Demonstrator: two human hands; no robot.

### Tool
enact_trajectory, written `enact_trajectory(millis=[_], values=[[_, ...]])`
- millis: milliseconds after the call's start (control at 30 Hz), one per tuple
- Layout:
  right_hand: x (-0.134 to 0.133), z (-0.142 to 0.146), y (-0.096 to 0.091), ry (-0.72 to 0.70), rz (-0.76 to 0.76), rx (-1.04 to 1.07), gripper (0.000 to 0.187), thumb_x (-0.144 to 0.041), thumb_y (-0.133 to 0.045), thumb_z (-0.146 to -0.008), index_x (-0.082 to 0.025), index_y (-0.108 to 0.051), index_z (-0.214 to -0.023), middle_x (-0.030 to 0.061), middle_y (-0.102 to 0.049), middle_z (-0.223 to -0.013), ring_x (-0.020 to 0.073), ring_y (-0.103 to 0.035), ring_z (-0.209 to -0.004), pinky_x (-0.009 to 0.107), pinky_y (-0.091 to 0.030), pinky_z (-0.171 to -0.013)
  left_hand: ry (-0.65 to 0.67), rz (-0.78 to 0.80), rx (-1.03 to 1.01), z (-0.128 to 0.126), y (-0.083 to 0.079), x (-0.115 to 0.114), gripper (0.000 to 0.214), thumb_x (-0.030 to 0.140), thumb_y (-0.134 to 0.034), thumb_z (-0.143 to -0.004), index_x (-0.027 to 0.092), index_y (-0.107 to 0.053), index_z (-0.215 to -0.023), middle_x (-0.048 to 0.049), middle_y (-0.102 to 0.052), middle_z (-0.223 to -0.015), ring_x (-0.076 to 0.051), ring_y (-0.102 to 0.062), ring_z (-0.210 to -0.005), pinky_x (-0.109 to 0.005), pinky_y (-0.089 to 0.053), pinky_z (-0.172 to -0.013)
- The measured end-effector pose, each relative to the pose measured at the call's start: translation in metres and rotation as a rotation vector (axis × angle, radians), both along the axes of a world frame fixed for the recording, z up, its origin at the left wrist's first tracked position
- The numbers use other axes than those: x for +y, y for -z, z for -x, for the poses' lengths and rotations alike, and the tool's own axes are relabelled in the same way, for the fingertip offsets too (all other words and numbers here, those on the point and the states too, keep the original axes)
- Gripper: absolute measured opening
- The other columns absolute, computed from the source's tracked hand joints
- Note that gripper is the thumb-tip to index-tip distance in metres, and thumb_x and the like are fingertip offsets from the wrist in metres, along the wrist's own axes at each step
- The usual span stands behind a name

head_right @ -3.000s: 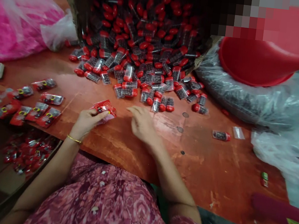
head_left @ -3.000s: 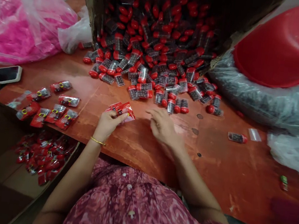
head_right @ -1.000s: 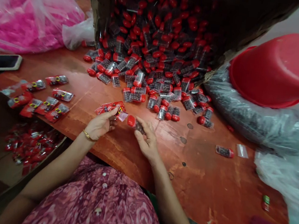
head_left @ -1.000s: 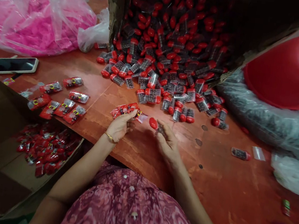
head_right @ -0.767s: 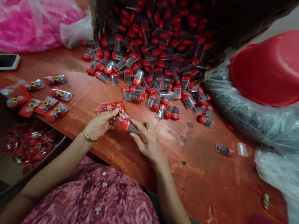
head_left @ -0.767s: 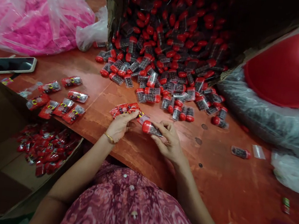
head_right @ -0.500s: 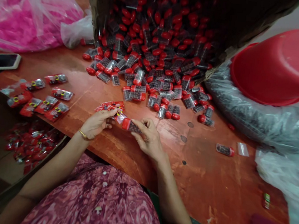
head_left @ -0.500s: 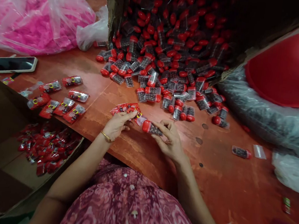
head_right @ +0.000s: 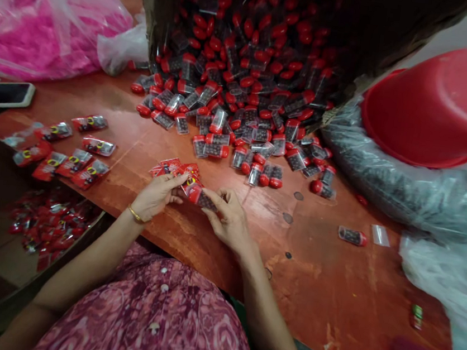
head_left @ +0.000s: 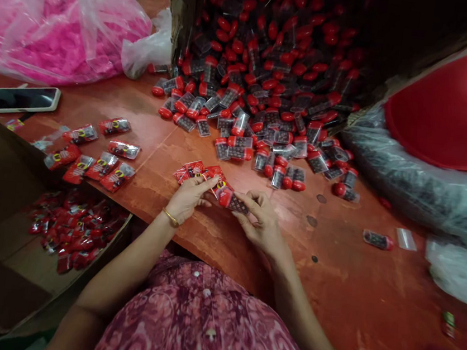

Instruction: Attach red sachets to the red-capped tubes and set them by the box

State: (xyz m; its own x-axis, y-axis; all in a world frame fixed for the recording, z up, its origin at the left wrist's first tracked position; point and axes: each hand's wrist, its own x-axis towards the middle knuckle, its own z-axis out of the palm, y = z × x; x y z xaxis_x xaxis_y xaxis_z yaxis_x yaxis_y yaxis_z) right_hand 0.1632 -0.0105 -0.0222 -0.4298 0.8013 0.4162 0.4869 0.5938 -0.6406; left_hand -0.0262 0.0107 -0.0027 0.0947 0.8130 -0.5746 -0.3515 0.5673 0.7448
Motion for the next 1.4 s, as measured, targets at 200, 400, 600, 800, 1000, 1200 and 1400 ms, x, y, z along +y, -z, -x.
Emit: enact_trajectory(millis=[200, 400, 600, 800, 1000, 1200, 1400], values=[[-0.004, 0.011, 0.006, 0.097, -0.07, 0.051, 0.048, -0.015, -0.056, -0.083, -0.029, -0.049, -0.128, 0.0043, -0.048, -0.089, 0.0169, -0.05, -0.08, 0.031, -0.046, -0.069, -0.127, -0.025, -0.127, -0.014, -0.001, -0.006, 0.042, 0.035, -0.084, -0.044, 0.015, -0.061, -0.073, 0.0024, -0.068, -0.064, -0.009, -0.061, -0.054, -0.019, -0.05, -0.053], [-0.003, 0.019, 0.008, 0.184, -0.038, 0.065, 0.042, -0.018, -0.054, -0.084, -0.027, -0.052, -0.126, 0.0045, -0.05, -0.086, 0.0166, -0.051, -0.077, 0.03, -0.047, -0.066, -0.185, -0.053, -0.2, -0.021, 0.001, -0.005, 0.047, 0.029, -0.086, -0.039, 0.014, -0.064, -0.078, 0.0013, -0.071, -0.068, -0.009, -0.063, -0.059, -0.02, -0.05, -0.059], [-0.005, 0.032, 0.013, 0.258, -0.079, 0.147, 0.045, -0.016, -0.054, -0.083, -0.028, -0.05, -0.127, 0.0054, -0.056, -0.096, 0.0176, -0.053, -0.085, 0.033, -0.049, -0.073, -0.184, 0.034, -0.277, -0.025, 0.006, -0.005, 0.031, 0.027, -0.083, -0.048, 0.014, -0.063, -0.068, 0.0014, -0.068, -0.063, -0.007, -0.061, -0.055, -0.02, -0.048, -0.059], [-0.005, 0.042, 0.013, 0.329, -0.01, 0.159, 0.042, -0.021, -0.055, -0.083, -0.026, -0.052, -0.125, 0.0051, -0.056, -0.091, 0.0177, -0.055, -0.083, 0.032, -0.051, -0.071, -0.442, -0.022, -0.284, -0.041, 0.007, -0.01, 0.031, 0.029, -0.082, -0.05, 0.015, -0.066, -0.072, 0.0005, -0.069, -0.068, -0.007, -0.059, -0.054, -0.018, -0.045, -0.056], [0.0, 0.049, 0.011, 0.333, -0.038, 0.186, 0.042, -0.018, -0.053, -0.084, -0.026, -0.052, -0.124, 0.0058, -0.056, -0.095, 0.0175, -0.056, -0.086, 0.031, -0.051, -0.073, -0.553, -0.065, -0.301, -0.054, 0.005, -0.015, 0.03, 0.031, -0.082, -0.049, 0.014, -0.066, -0.068, 0.0026, -0.066, -0.062, -0.005, -0.057, -0.054, -0.018, -0.044, -0.057], [0.004, 0.05, 0.008, 0.133, 0.1, 0.227, 0.039, -0.022, -0.055, -0.082, -0.026, -0.054, -0.121, 0.0056, -0.059, -0.098, 0.018, -0.056, -0.09, 0.034, -0.05, -0.079, -0.482, -0.096, -0.294, -0.043, 0.002, -0.014, 0.035, 0.037, -0.082, -0.048, 0.013, -0.061, -0.062, 0.0016, -0.064, -0.058, -0.009, -0.058, -0.053, -0.021, -0.045, -0.056], [-0.01, 0.054, 0.013, 0.258, 0.563, 0.59, 0.029, -0.039, -0.051, -0.084, -0.021, -0.058, -0.105, -0.0014, -0.058, -0.072, 0.0075, -0.048, -0.047, 0.023, -0.045, -0.048, -0.469, -0.054, -0.266, -0.03, 0.002, -0.01, 0.033, 0.031, -0.082, -0.048, 0.013, -0.062, -0.067, 0.0013, -0.066, -0.061, -0.009, -0.059, -0.053, -0.021, -0.045, -0.056]])
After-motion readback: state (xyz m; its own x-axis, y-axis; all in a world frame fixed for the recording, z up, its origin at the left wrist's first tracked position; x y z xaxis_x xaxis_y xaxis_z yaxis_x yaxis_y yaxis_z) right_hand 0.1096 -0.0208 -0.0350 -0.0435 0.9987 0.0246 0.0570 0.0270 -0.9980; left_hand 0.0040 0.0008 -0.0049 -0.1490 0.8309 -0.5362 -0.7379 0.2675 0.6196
